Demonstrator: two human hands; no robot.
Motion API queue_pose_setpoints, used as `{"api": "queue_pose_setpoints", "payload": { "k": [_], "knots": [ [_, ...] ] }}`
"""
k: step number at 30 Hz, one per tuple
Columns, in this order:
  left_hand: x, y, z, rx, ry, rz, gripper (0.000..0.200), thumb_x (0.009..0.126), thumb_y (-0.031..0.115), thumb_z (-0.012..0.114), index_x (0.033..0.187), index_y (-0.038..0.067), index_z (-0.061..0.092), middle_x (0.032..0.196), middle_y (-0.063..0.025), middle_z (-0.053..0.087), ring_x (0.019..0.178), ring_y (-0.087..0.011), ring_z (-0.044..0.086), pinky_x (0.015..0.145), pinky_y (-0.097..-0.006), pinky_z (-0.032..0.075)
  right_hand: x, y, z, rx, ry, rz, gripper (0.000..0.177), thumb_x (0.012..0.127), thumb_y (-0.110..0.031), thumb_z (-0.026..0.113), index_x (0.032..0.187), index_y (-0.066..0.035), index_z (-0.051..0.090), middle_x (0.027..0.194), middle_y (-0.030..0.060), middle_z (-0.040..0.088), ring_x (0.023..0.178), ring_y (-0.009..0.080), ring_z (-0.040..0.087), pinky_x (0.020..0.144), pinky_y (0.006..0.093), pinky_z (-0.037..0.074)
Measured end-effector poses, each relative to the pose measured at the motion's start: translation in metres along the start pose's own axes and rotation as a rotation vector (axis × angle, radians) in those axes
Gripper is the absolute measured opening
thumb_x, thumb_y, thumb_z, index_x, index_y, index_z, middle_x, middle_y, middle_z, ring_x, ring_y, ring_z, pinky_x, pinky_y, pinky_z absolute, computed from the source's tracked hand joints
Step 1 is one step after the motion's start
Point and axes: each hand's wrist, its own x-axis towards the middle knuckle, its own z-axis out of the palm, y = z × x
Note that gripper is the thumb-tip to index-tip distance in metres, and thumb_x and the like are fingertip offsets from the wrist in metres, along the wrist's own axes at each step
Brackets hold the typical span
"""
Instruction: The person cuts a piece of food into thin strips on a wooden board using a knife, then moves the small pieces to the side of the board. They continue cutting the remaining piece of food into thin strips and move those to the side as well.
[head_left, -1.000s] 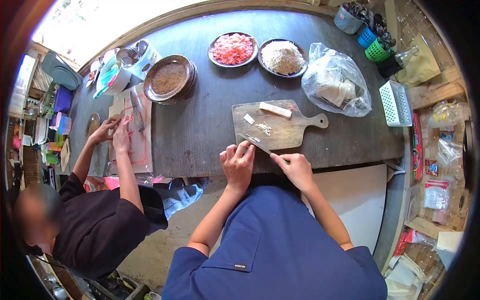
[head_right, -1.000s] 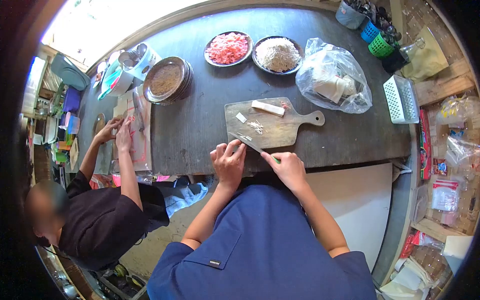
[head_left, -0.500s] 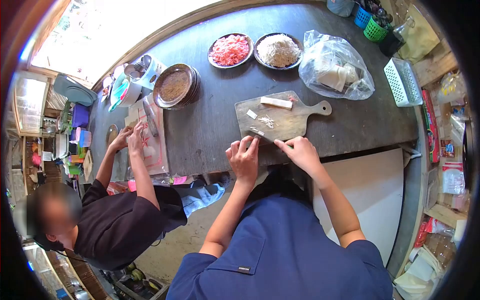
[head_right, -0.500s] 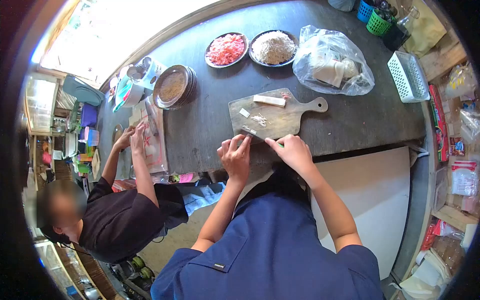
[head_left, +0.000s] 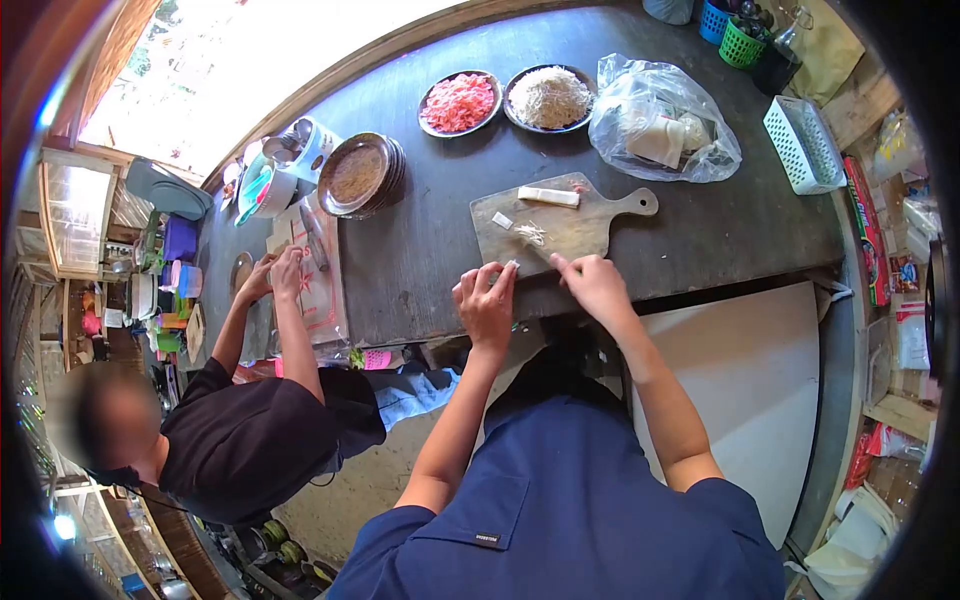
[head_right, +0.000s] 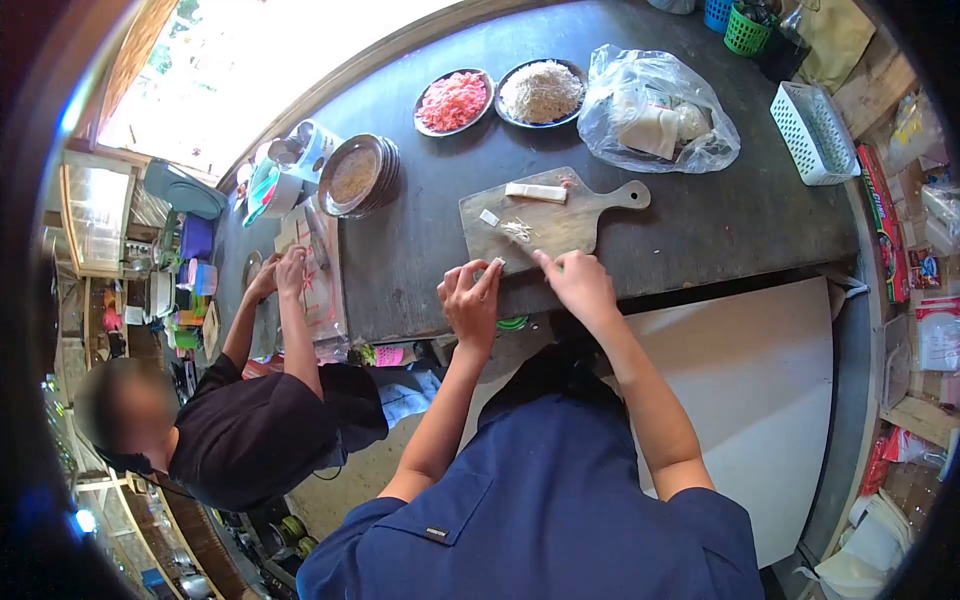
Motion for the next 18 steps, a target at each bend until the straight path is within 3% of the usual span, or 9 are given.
{"api": "queue_pose_setpoints", "payload": {
  "k": [3,5,9,18],
  "knots": [
    [0.002,0.002,0.003,-0.007,0.002,-0.014,0.011,0.094,0.025,0.083,0.105,0.021,0.085,0.107,0.0067,0.072,0.104,-0.0198,0.065,0.09,-0.0394,0.047,-0.014,0.001,-0.006,-0.021,0.049,-0.037,0.066,0.105,-0.065,0.06,0.088,-0.005,0.083,0.086,0.0221,0.078,0.092,0.045,0.078,0.084,0.0544,0.06],
    [0.006,0.002,0.005,-0.015,0.008,-0.009,0.011,0.093,0.025,0.083,0.104,0.021,0.084,0.107,0.0068,0.072,0.104,-0.0196,0.065,0.091,-0.0394,0.047,-0.02,0.008,0.006,-0.053,0.09,-0.093,0.064,0.104,-0.064,0.063,0.086,-0.006,0.082,0.073,0.0177,0.073,0.078,0.0389,0.077,0.075,0.0477,0.058],
    [0.007,-0.001,0.01,-0.039,0.023,0.021,0.01,0.092,0.024,0.084,0.101,0.021,0.083,0.107,0.0071,0.071,0.104,-0.0193,0.065,0.092,-0.0396,0.047,-0.024,0.008,0.017,-0.132,0.158,-0.115,0.061,0.104,-0.063,0.065,0.092,-0.005,0.082,0.079,0.0227,0.074,0.084,0.0467,0.075,0.075,0.0534,0.058],
    [0.009,-0.007,0.009,-0.124,-0.028,0.023,0.012,0.091,0.023,0.084,0.103,0.023,0.082,0.108,0.0074,0.071,0.105,-0.0178,0.065,0.094,-0.039,0.046,-0.026,-0.004,0.019,-0.173,0.247,-0.043,0.059,0.105,-0.061,0.065,0.095,-0.006,0.083,0.079,0.0232,0.074,0.082,0.0469,0.074,0.073,0.0526,0.056]
  ]
}}
